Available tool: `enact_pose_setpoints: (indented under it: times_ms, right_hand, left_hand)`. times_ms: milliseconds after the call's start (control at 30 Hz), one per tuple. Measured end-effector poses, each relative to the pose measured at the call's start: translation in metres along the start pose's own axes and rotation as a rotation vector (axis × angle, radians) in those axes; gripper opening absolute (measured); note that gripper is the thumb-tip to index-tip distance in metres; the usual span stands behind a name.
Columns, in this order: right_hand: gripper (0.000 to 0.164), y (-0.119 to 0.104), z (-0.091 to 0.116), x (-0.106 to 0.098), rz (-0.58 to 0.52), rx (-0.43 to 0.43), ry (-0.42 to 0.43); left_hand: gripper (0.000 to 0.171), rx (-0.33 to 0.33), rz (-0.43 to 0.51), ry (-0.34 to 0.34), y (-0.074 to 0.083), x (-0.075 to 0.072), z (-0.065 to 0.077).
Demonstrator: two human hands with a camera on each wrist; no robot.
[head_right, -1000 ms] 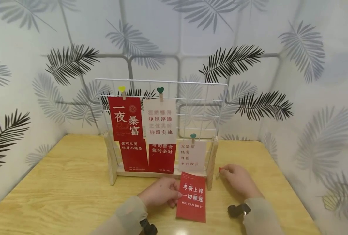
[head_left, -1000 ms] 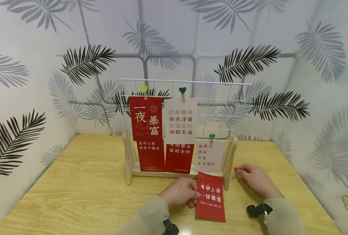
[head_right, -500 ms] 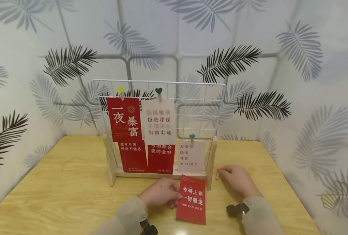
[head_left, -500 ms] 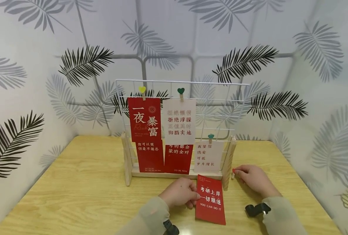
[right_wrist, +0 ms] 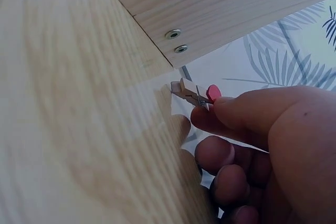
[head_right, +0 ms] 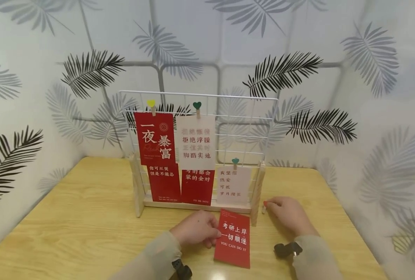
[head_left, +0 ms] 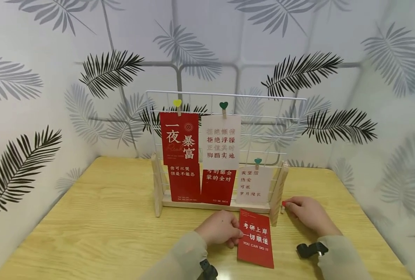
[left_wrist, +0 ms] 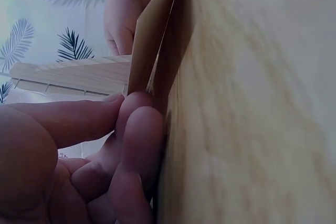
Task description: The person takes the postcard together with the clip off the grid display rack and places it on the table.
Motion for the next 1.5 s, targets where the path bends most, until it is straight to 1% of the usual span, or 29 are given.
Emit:
enact_pose_setpoints:
  times_ms: [100, 200, 333, 533, 733, 833, 933, 1100, 1233, 1367, 1500]
  right_hand:
    - [0.024, 0.003, -0.004, 0.000, 0.003, -0.005, 0.014]
    - [0.025, 0.004, -0.005, 0.002, -0.010, 0.003, 0.021]
    - [0.023, 0.005, -0.003, 0.004, -0.041, 0.018, 0.003]
    - [0.024, 0.006, 0.002, -0.001, -0.097, 0.051, -0.015]
    - [0.023, 0.006, 0.004, -0.001, -0.073, 0.068, -0.022]
    - [0.023, 0.006, 0.004, -0.002, -0.078, 0.067, -0.024]
    - [0.026, 0.005, 0.003, -0.002, -0.108, 0.072, -0.026]
    - [0.033, 0.006, 0.004, -0.007, -0.176, 0.095, -0.039]
    - [0.035, 0.009, 0.003, -0.008, -0.203, 0.085, -0.043]
    - [0.035, 0.007, 0.003, -0.009, -0.231, 0.066, -0.022]
    - [0.036, 0.001, 0.004, -0.014, -0.263, 0.057, 0.005]
  left_hand:
    - [0.016, -0.007, -0.029, -0.006, 0.001, -0.003, -0.002]
    - [0.016, -0.021, -0.047, -0.006, -0.002, -0.003, -0.002]
    - [0.017, -0.040, -0.036, -0.012, -0.005, -0.002, 0.000]
    - [0.019, -0.045, -0.043, -0.016, -0.001, 0.001, -0.001]
    - [0.018, -0.059, -0.049, -0.013, 0.000, 0.004, 0.001]
    - [0.018, -0.046, -0.083, 0.004, -0.001, 0.001, 0.001]
    - [0.018, -0.029, -0.111, 0.020, -0.001, -0.002, 0.000]
    - [0.020, 0.031, -0.156, 0.026, 0.001, -0.005, -0.002]
    - [0.019, 0.068, -0.186, 0.028, 0.003, -0.006, -0.002]
    - [0.016, 0.089, -0.166, 0.025, 0.004, -0.007, -0.001]
    - [0.014, 0.101, -0.119, 0.017, 0.007, -0.008, 0.000]
Point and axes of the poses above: each hand's wrist, its own z-axis away from the middle knuckle, its own x-axis out of the palm, y = z × x, the point moved 1 cm from there along -z, towards the middle knuckle, and after that the axes turned 2 degrees about x, right-handed, at the moved point
